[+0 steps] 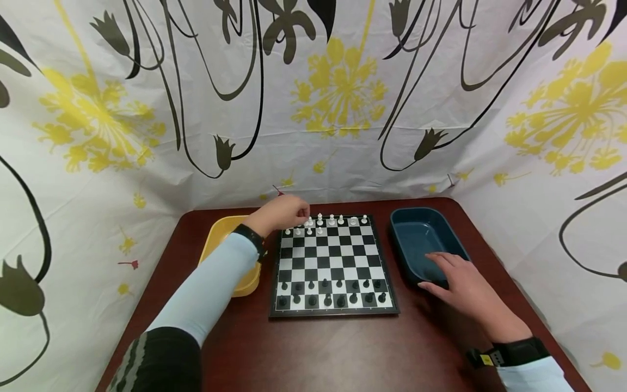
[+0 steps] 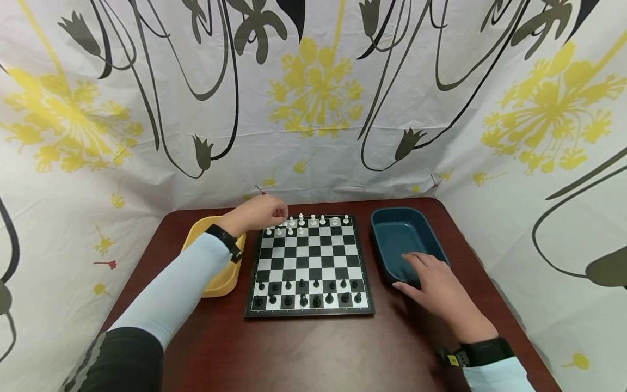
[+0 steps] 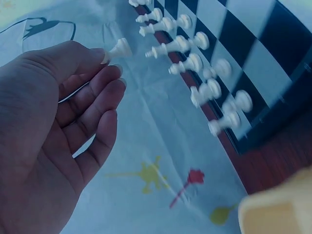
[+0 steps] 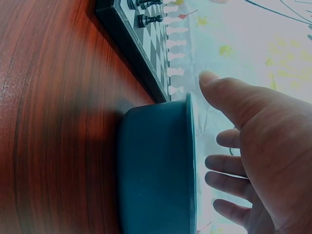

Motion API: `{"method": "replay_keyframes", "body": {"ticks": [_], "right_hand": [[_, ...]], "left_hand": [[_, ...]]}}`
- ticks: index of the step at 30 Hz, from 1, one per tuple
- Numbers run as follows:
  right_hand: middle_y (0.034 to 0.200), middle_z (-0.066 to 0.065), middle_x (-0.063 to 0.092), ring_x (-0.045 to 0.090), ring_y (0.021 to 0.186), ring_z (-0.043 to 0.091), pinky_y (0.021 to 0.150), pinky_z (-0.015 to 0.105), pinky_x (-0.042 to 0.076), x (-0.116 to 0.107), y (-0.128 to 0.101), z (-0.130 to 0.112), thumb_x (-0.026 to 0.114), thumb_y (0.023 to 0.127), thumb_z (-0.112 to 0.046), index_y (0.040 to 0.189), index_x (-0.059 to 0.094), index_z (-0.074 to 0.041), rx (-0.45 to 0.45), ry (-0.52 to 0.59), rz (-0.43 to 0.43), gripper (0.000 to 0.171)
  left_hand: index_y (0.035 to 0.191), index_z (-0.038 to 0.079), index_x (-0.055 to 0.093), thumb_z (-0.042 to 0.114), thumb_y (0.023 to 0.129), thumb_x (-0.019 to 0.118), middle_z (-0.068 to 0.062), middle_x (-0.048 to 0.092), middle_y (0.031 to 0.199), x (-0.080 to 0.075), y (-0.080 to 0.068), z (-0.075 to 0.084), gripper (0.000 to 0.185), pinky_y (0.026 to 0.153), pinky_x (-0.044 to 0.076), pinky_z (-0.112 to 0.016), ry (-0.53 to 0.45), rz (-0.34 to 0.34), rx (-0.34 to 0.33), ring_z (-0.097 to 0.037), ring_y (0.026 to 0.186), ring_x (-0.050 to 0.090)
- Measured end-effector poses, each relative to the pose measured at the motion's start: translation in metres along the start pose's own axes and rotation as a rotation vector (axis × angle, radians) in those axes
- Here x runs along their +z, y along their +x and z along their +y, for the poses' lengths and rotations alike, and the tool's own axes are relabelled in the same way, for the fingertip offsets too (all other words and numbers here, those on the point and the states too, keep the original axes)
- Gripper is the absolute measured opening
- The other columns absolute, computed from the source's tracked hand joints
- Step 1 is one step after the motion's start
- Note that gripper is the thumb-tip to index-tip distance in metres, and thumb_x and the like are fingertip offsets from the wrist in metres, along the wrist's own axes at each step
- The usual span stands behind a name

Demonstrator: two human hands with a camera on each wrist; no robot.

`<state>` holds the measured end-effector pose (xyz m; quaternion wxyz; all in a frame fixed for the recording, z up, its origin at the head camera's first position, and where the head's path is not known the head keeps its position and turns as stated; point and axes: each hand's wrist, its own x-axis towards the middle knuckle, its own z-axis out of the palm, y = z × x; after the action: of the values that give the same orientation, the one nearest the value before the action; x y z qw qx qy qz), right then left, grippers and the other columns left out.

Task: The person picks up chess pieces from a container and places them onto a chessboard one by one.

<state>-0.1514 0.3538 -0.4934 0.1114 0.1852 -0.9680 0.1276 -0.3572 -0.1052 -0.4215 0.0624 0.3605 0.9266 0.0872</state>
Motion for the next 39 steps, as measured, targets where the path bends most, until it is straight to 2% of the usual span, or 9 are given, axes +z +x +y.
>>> {"method": "replay_keyframes", "body": {"ticks": [3,9,16,28,35,39], "right_hand": [[0.142,0.023,0.067,0.061,0.131,0.049,0.104,0.076,0.047,-0.001,-0.002,0.0,0.089,0.094,-0.043,0.147,0.065,-0.002,0.003,-0.003,0.008,0.071],[0.141,0.023,0.067,0.061,0.13,0.049,0.105,0.075,0.047,-0.003,-0.006,0.0,0.09,0.093,-0.043,0.146,0.065,-0.002,0.01,-0.005,0.021,0.071],[0.141,0.023,0.067,0.062,0.13,0.048,0.106,0.075,0.047,-0.004,-0.009,0.0,0.09,0.093,-0.043,0.146,0.065,-0.002,0.02,0.0,0.015,0.072],[0.14,0.024,0.068,0.063,0.129,0.049,0.104,0.074,0.049,-0.006,-0.012,0.005,0.091,0.092,-0.043,0.146,0.066,-0.001,0.027,-0.01,0.009,0.072],[0.14,0.024,0.068,0.064,0.128,0.049,0.103,0.074,0.049,-0.005,-0.013,0.006,0.091,0.093,-0.042,0.146,0.066,-0.002,0.029,-0.011,0.01,0.071],[0.134,0.022,0.071,0.066,0.124,0.046,0.1,0.072,0.052,-0.006,-0.013,0.004,0.091,0.093,-0.035,0.141,0.069,-0.002,0.016,-0.007,0.047,0.062]], "left_hand": [[0.105,0.017,0.075,0.02,0.11,0.066,0.003,0.07,0.094,0.002,0.016,0.009,0.011,0.081,0.054,-0.037,-0.001,-0.006,0.021,-0.017,0.083,0.061],[0.103,0.019,0.073,0.023,0.111,0.064,0.003,0.068,0.089,0.006,0.039,0.022,0.013,0.077,0.051,-0.037,0.034,-0.017,0.021,-0.017,0.077,0.059],[0.103,0.02,0.075,0.026,0.111,0.069,0.004,0.07,0.092,0.016,0.059,0.024,0.012,0.079,0.053,-0.036,-0.008,-0.023,0.014,-0.016,0.08,0.062],[0.117,0.012,0.082,0.018,0.109,0.072,0.001,0.075,0.108,0.034,0.077,0.022,0.015,0.09,0.058,-0.039,-0.042,-0.061,0.046,-0.017,0.096,0.069],[0.118,0.014,0.081,0.019,0.109,0.071,0.002,0.073,0.106,0.049,0.082,0.025,0.014,0.087,0.057,-0.036,-0.035,-0.087,0.013,-0.015,0.092,0.067],[0.113,0.016,0.08,0.019,0.11,0.069,0.003,0.072,0.1,0.055,0.083,0.026,0.012,0.082,0.055,-0.035,-0.041,-0.088,0.001,-0.016,0.085,0.065]]}}
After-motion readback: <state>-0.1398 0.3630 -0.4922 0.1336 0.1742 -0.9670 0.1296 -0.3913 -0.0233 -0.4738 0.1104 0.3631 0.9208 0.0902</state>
